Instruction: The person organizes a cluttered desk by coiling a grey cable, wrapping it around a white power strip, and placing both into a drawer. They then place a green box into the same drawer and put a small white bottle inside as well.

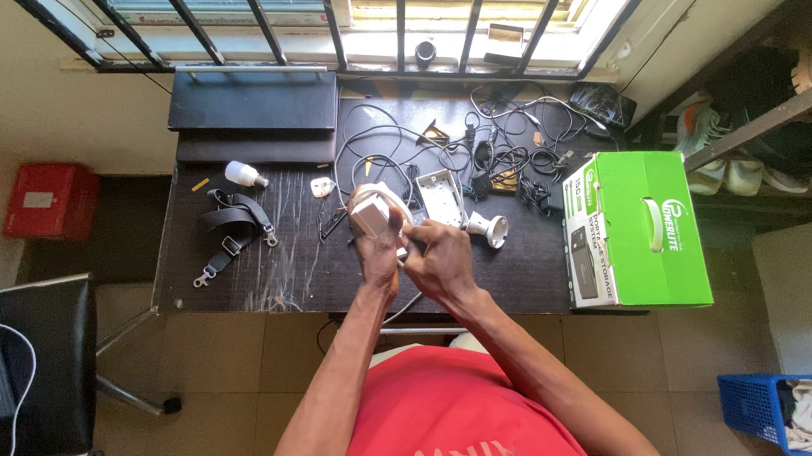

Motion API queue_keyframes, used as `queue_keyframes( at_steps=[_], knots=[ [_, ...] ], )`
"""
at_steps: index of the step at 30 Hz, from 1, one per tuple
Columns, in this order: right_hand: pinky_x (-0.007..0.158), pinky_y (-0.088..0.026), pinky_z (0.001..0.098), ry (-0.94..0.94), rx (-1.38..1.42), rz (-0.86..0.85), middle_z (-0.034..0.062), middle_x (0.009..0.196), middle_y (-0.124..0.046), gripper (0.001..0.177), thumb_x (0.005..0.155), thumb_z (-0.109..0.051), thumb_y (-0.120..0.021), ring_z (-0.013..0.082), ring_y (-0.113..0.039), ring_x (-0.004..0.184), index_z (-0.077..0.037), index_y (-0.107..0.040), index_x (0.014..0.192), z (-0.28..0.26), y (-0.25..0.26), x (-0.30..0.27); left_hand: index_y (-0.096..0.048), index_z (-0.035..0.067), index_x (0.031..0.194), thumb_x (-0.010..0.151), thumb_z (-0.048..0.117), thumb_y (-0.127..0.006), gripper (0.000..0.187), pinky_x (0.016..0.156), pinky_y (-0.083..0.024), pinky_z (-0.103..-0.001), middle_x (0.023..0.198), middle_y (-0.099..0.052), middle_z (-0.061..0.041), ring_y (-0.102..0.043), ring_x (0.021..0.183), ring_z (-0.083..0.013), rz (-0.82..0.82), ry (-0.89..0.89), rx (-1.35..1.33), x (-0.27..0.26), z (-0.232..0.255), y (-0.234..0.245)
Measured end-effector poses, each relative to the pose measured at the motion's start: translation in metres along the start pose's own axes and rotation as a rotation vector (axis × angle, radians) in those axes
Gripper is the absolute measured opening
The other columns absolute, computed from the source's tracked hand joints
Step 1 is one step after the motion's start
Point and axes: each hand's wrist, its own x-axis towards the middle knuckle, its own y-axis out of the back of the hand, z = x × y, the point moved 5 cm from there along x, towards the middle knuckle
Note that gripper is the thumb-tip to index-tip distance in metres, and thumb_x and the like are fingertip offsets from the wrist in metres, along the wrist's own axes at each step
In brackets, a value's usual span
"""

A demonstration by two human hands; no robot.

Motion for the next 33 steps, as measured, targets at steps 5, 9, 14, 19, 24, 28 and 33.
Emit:
queue_keyframes(
  at_steps=[5, 9, 14, 19, 24, 28, 33],
  knots=[
    [0.047, -0.052, 0.0274, 0.016, 0.289, 0.064, 0.0084, 0.076, -0.074, 0.017, 0.083, -0.013, -0.076, 0.0104, -0.067, 0.056, -0.002, -0.081, 0.095, 0.014, 0.003, 0.013, -0.046, 0.014, 0.142, 0.071, 0.062, -0.085, 0.095, 0.083, -0.062, -0.033, 0.111, -0.059, -0.002, -0.062, 0.099, -0.0156, -0.030, 0.100, -0.057, -0.001, -0.011, 0.000],
    [0.046, -0.051, 0.0229, -0.272, 0.529, 0.124, 0.0062, 0.066, -0.075, 0.021, 0.076, -0.017, -0.081, 0.0081, -0.068, 0.055, -0.001, -0.080, 0.089, 0.029, 0.008, 0.016, -0.051, 0.012, 0.135, 0.077, 0.063, -0.081, 0.083, 0.081, -0.063, -0.035, 0.104, -0.058, -0.007, -0.063, 0.094, -0.0181, -0.099, 0.089, -0.006, -0.004, -0.013, -0.001],
    [0.044, -0.045, 0.0241, -0.414, 0.443, 0.185, 0.0091, 0.061, -0.069, 0.030, 0.085, -0.024, -0.086, 0.0113, -0.061, 0.050, 0.002, -0.072, 0.085, 0.037, 0.016, 0.012, -0.052, 0.003, 0.136, 0.078, 0.066, -0.078, 0.089, 0.077, -0.059, -0.042, 0.110, -0.061, -0.013, -0.066, 0.096, -0.0250, -0.116, 0.286, -0.173, -0.008, -0.024, -0.007],
    [0.056, -0.056, 0.0219, -0.180, 0.553, -0.009, 0.0001, 0.073, -0.076, 0.020, 0.085, -0.023, -0.079, 0.0067, -0.070, 0.061, -0.004, -0.078, 0.092, 0.030, 0.011, 0.007, -0.049, 0.010, 0.133, 0.064, 0.071, -0.074, 0.095, 0.087, -0.061, -0.046, 0.115, -0.063, -0.012, -0.067, 0.108, -0.0265, 0.061, 0.442, -0.395, 0.011, -0.022, 0.010],
    [0.052, -0.048, 0.0231, -0.113, 0.474, -0.039, 0.0046, 0.069, -0.076, 0.022, 0.095, -0.023, -0.074, 0.0075, -0.063, 0.056, -0.002, -0.080, 0.091, 0.028, 0.002, 0.000, -0.051, 0.008, 0.133, 0.069, 0.070, -0.079, 0.094, 0.086, -0.057, -0.042, 0.112, -0.059, -0.008, -0.061, 0.105, -0.0236, 0.018, 0.440, -0.417, 0.009, -0.030, 0.012],
    [0.045, -0.047, 0.0207, -0.166, 0.499, 0.004, 0.0052, 0.063, -0.074, 0.021, 0.092, -0.021, -0.075, 0.0062, -0.064, 0.050, -0.002, -0.079, 0.087, 0.022, -0.001, 0.005, -0.053, 0.013, 0.127, 0.065, 0.066, -0.083, 0.087, 0.081, -0.055, -0.037, 0.109, -0.061, -0.002, -0.062, 0.100, -0.0169, 0.002, 0.450, -0.442, 0.003, -0.028, 0.007],
    [0.037, -0.043, 0.0210, -0.403, 0.527, 0.165, 0.0077, 0.055, -0.070, 0.027, 0.085, -0.024, -0.082, 0.0087, -0.059, 0.041, 0.000, -0.078, 0.074, 0.025, 0.007, 0.003, -0.058, 0.012, 0.120, 0.072, 0.054, -0.084, 0.069, 0.080, -0.056, -0.034, 0.099, -0.063, 0.000, -0.064, 0.093, -0.0141, -0.054, 0.439, -0.409, 0.001, -0.030, 0.003]
  ],
)
